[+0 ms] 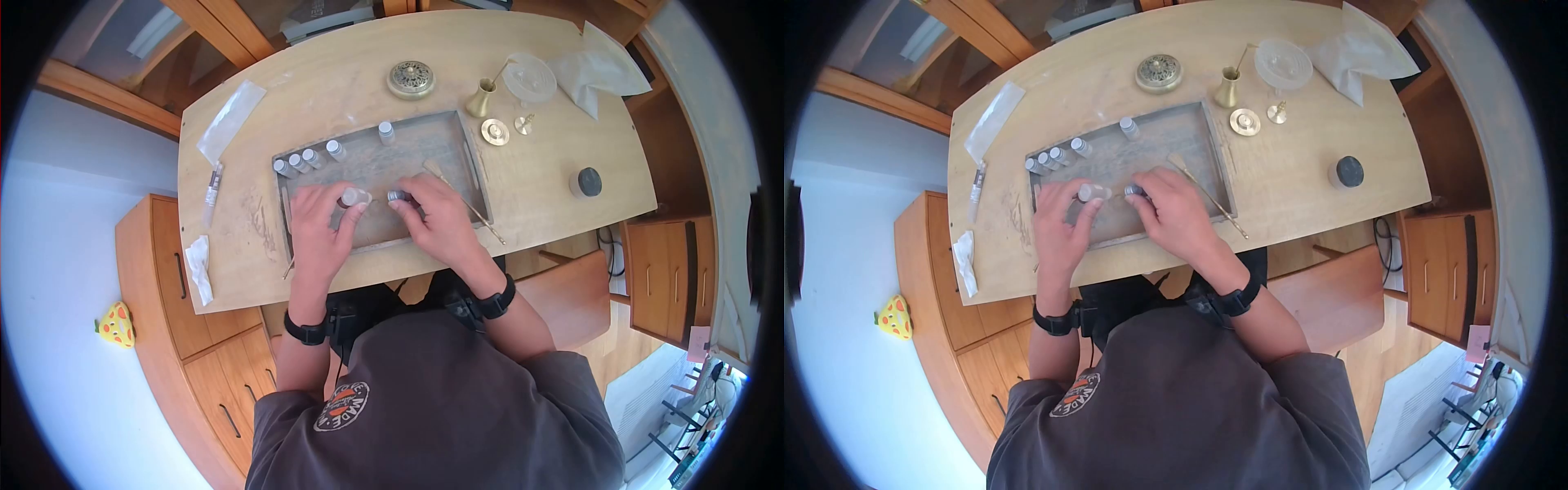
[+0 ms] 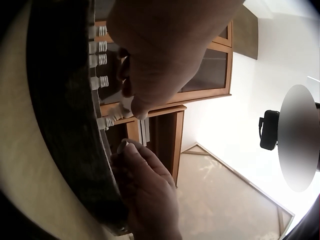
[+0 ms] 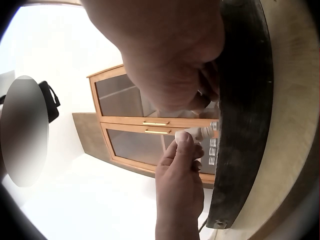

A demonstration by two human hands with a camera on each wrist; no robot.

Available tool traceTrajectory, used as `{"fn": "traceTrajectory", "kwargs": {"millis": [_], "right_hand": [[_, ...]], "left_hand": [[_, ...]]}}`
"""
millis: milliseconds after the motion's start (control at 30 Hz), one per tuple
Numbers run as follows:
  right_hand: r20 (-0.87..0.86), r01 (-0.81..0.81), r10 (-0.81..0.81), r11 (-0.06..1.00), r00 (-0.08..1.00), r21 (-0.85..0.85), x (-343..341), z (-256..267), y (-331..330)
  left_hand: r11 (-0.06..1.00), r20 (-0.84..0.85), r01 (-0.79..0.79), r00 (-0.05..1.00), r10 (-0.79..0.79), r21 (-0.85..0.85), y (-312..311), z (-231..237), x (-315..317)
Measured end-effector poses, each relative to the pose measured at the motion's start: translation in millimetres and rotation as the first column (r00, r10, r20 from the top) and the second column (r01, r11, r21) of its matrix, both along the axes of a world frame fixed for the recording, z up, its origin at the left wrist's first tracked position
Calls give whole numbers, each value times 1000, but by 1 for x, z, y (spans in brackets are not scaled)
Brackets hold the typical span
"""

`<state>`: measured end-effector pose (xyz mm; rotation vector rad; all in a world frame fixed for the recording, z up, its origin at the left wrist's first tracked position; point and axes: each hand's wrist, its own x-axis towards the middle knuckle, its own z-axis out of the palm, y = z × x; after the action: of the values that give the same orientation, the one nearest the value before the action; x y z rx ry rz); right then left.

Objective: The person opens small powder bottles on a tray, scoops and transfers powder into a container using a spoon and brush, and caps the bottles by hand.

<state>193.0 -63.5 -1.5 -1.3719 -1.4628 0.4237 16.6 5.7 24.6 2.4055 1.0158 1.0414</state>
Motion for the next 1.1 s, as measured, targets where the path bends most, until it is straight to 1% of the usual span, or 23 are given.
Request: {"fn": "traceTrajectory", "kwargs": {"millis": [33,100,167,200,267,300,367,400,467,500,567,600,667,700,767,800,867,900,967,1000,1067,1100], "right_hand": [[-4,-2,2,1000,1000,4,0,2,1],[-8,-4,4,1000,1000,13,-4,3,4],[-45,11,-8,997,999,77,-9,1,8],[-45,11,-8,997,999,77,-10,1,9],[-48,-76,77,997,996,25,-11,1,11],[-47,-77,79,997,996,31,-12,3,12],[-114,8,-5,999,993,32,-12,7,11],[-114,8,-4,1000,994,30,-12,4,11],[-52,-86,86,996,995,1,-14,-1,12],[-51,-87,87,996,995,2,-14,0,12],[-160,38,-40,999,986,-14,-15,5,10],[-158,37,-39,999,987,-15,-15,2,11],[-17,-108,108,994,994,-19,-13,-5,13],[-17,-106,106,994,994,-18,-14,-4,13],[-169,48,-50,999,984,-13,-15,1,11],[-169,48,-49,999,984,-14,-14,1,12],[-42,-92,91,995,995,-28,-13,0,11],[-43,-93,92,995,995,-30,-14,-1,11],[-171,11,-10,1000,985,7,-17,-3,14],[-170,10,-9,1000,985,9,-15,-2,14],[-21,-114,114,993,993,-12,-12,0,13],[-23,-113,112,994,993,-14,-13,0,12]], "left_hand": [[1000,17,3,1000,-3,-29,0,-1,0],[1000,14,-1,1000,1,-29,-2,-1,1],[999,12,-4,1000,5,-32,-4,-1,3],[999,28,2,1000,-1,-44,-5,-1,4],[999,43,8,999,-6,-51,-6,-1,4],[998,59,-2,998,6,-60,-5,-3,3],[997,75,-14,997,20,-71,-4,-5,2],[998,63,-8,998,12,-65,-4,-6,2],[998,51,-3,999,6,-60,-5,-7,2],[998,67,-28,997,32,-57,-5,-7,3],[997,86,-54,995,58,-56,-4,-6,4],[997,71,-47,996,51,-57,-3,-4,4],[998,56,-39,998,42,-57,-4,-5,3],[997,71,-32,997,36,-68,-5,-7,3],[997,88,-22,996,29,-78,-4,-11,4],[996,98,-39,994,47,-86,-3,-12,3],[993,103,-59,992,69,-100,-5,-13,1],[995,98,-48,994,57,-89,-6,-13,2],[997,95,-37,994,44,-73,-5,-12,3],[996,94,-43,994,50,-78,-4,-13,3],[995,89,-48,994,56,-87,-5,-14,2],[995,93,-43,994,51,-89,-6,-14,2]]}}
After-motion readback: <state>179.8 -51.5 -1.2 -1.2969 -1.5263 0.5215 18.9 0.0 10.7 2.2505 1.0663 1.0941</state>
